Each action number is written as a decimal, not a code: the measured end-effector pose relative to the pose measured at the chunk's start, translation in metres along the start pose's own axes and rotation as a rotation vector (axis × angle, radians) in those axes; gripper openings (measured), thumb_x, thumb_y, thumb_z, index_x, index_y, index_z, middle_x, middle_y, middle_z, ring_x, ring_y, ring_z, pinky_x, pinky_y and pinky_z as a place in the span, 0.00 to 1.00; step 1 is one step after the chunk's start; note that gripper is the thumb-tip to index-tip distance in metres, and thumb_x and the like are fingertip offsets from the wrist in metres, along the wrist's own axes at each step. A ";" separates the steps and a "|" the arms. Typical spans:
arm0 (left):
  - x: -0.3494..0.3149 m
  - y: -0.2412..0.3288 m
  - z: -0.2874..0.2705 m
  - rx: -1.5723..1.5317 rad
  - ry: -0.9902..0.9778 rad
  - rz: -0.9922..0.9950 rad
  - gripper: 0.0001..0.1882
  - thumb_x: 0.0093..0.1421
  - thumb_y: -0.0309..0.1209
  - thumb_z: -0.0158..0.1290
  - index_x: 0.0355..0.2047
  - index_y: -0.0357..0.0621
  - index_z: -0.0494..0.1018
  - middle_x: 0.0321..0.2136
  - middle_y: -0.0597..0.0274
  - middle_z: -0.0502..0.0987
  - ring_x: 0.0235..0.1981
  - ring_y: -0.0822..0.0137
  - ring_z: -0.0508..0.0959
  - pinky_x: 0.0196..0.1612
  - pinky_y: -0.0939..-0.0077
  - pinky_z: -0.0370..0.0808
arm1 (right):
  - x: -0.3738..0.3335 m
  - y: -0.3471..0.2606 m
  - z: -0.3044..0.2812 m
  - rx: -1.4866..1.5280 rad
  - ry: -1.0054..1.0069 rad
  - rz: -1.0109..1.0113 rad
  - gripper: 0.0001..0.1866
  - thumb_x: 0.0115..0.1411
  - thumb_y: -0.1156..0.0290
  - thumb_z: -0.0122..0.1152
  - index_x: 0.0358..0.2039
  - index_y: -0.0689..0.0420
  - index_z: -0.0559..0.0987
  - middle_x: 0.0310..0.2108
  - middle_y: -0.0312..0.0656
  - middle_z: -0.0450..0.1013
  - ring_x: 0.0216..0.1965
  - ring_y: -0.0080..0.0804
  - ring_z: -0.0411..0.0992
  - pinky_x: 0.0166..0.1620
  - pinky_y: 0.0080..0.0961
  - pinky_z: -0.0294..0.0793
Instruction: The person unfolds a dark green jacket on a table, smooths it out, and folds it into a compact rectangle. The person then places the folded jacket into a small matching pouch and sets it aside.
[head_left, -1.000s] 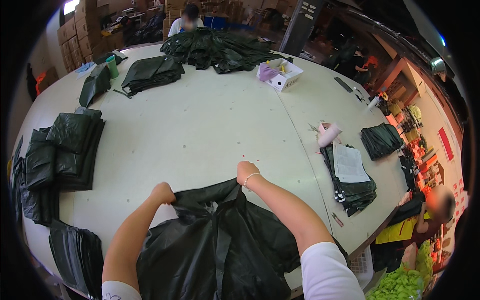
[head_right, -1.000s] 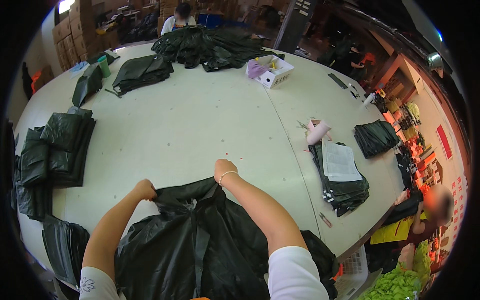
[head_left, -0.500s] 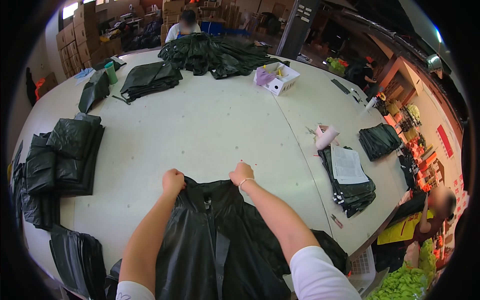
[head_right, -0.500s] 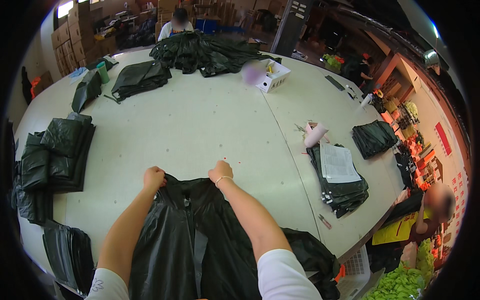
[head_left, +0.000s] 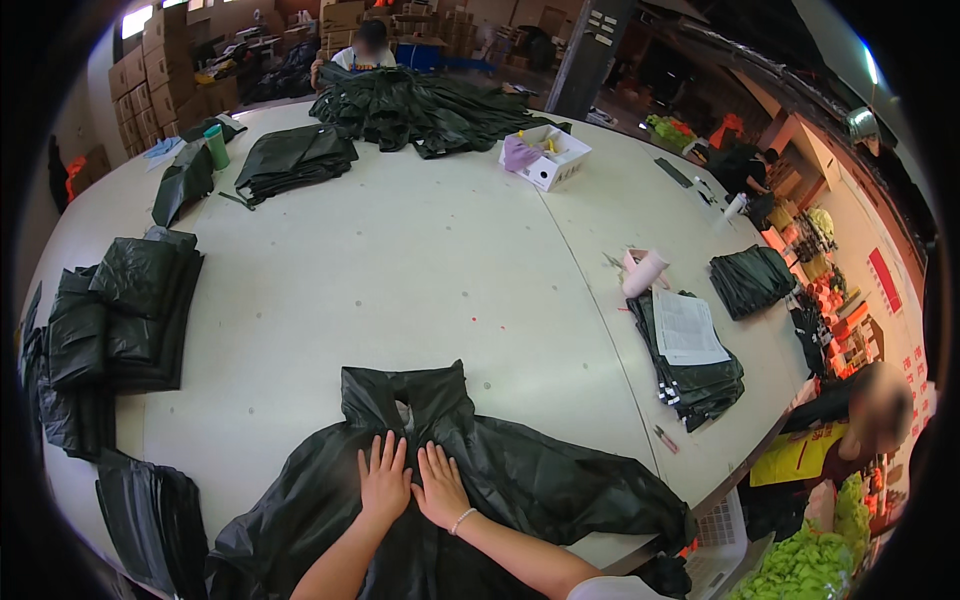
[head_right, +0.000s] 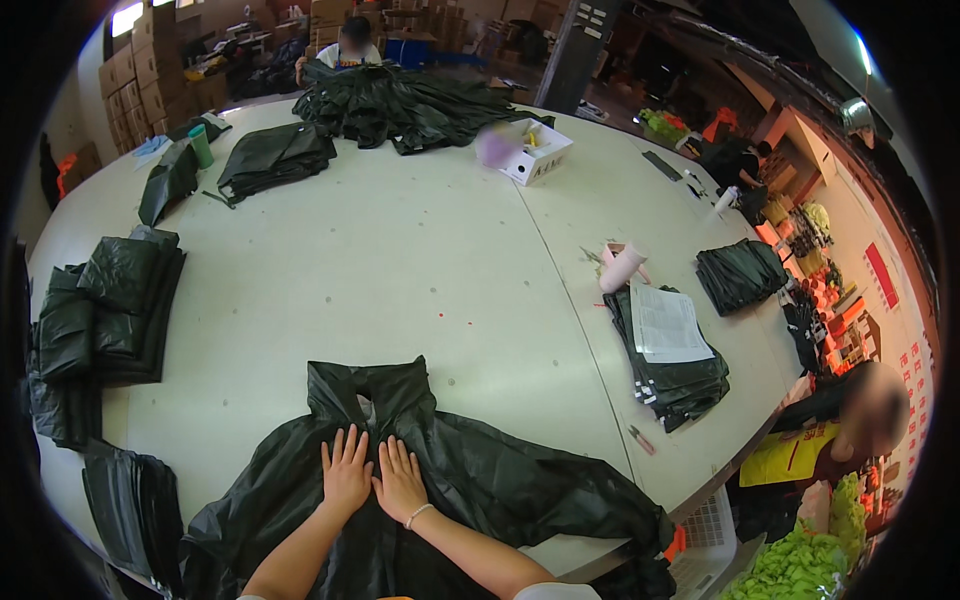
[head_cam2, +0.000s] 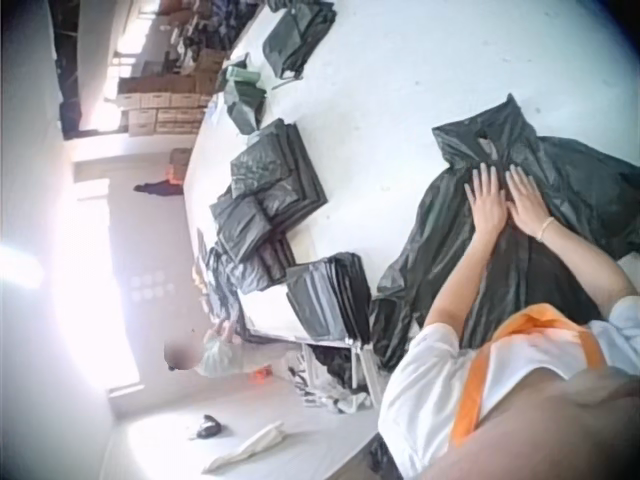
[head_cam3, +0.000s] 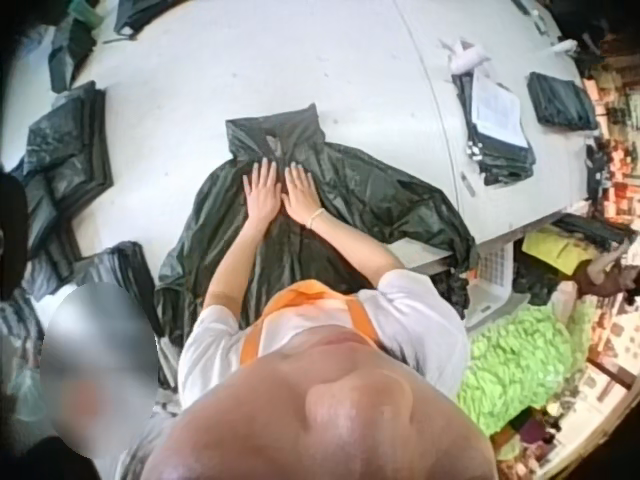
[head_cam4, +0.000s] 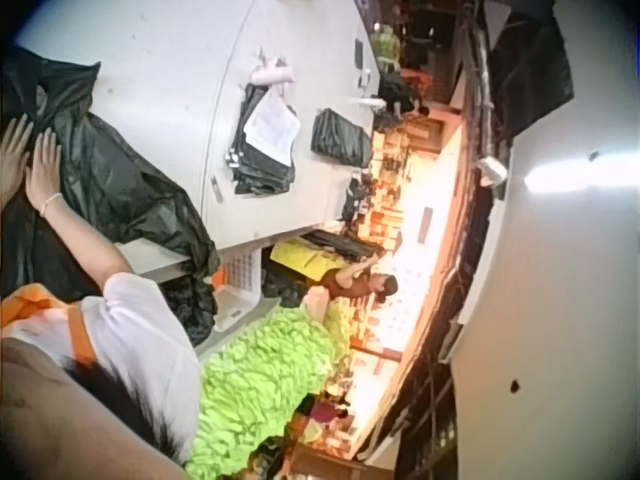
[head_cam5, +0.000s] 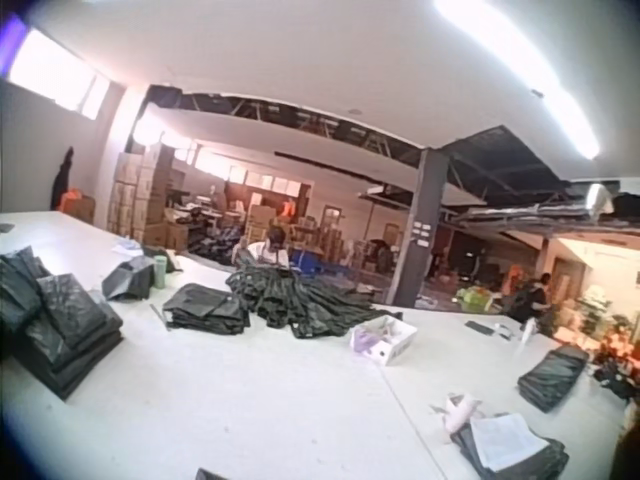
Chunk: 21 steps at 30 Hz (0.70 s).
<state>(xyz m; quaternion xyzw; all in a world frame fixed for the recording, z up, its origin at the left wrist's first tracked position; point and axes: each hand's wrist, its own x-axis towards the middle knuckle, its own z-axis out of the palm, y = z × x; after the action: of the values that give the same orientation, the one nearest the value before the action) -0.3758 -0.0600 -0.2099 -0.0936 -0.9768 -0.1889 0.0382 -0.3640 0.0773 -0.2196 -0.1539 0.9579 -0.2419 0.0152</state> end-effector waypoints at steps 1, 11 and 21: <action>0.000 -0.006 0.008 0.006 -0.002 0.028 0.29 0.57 0.34 0.49 0.60 0.46 0.60 0.64 0.55 0.54 0.65 0.51 0.52 0.63 0.43 0.47 | 0.000 0.006 0.009 -0.014 0.041 -0.025 0.36 0.58 0.64 0.52 0.63 0.63 0.52 0.64 0.56 0.49 0.65 0.52 0.47 0.64 0.45 0.48; 0.020 -0.020 0.014 -0.278 0.162 0.002 0.27 0.54 0.33 0.54 0.54 0.39 0.66 0.55 0.49 0.64 0.58 0.49 0.61 0.60 0.53 0.57 | 0.050 0.028 0.016 0.283 0.070 0.165 0.23 0.51 0.73 0.61 0.48 0.61 0.69 0.48 0.52 0.64 0.42 0.55 0.69 0.44 0.41 0.72; 0.014 -0.019 0.019 -0.347 0.215 -0.081 0.25 0.54 0.20 0.45 0.55 0.32 0.62 0.56 0.45 0.61 0.59 0.47 0.60 0.61 0.60 0.58 | 0.072 0.007 -0.024 -0.234 0.003 -0.250 0.07 0.55 0.71 0.53 0.32 0.58 0.76 0.39 0.44 0.67 0.45 0.39 0.67 0.46 0.34 0.67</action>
<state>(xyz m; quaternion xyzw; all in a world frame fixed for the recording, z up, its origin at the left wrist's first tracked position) -0.3936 -0.0676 -0.2323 -0.0385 -0.9228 -0.3647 0.1181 -0.4370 0.0729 -0.1983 -0.2719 0.9530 -0.1292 -0.0345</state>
